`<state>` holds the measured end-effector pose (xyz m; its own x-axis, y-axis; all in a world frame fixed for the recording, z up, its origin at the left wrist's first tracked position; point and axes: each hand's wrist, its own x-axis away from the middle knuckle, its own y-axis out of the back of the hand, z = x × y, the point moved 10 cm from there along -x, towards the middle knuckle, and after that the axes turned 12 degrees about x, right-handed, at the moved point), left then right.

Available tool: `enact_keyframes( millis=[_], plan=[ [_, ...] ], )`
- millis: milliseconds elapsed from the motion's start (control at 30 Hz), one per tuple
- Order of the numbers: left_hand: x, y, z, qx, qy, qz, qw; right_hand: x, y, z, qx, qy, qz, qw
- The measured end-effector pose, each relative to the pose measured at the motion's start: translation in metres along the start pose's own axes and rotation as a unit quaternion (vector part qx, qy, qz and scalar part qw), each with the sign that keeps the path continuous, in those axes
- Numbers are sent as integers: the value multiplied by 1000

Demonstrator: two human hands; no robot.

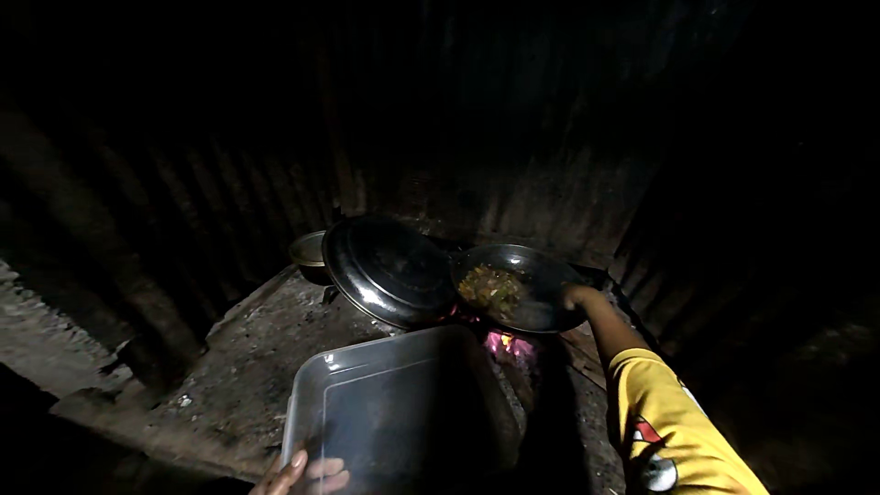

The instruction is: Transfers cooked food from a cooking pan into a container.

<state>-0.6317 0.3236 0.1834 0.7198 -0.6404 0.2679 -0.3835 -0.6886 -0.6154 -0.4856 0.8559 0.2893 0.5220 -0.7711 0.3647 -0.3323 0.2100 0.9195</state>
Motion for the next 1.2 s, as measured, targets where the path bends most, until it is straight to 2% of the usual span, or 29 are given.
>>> enact_keyframes(
  millis=[200,367,533,667,767,867,967,1033,1100,1200],
  plan=[
    [-10,-33,-22,-24,3,-26,999,6,12,-26,12,-14,16,1000],
    [-32,-68,-47,-29,-22,-48,998,-9,23,-64,-84,-62,-25,994],
    [-65,-112,-59,-40,-22,-55,997,-18,50,-91,-60,-77,-32,995],
    [-95,-150,-57,-56,-5,-45,997,-9,92,-105,-1,-33,-81,996],
    [-118,-171,-53,-63,5,-40,997,28,130,-100,22,9,-121,992],
    [-138,-189,-47,-51,6,-34,998,79,157,-87,-16,-4,-97,995],
    [-155,-205,-39,-25,6,-14,1000,113,166,-76,-92,-10,-103,990],
    [-157,-216,-34,-15,14,4,1000,135,162,-55,-109,25,-91,990],
    [-159,-222,-28,-9,27,22,999,149,154,-33,-73,55,-85,992],
    [-163,-223,-17,-11,50,20,999,148,143,-14,68,71,-135,986]
  ],
)
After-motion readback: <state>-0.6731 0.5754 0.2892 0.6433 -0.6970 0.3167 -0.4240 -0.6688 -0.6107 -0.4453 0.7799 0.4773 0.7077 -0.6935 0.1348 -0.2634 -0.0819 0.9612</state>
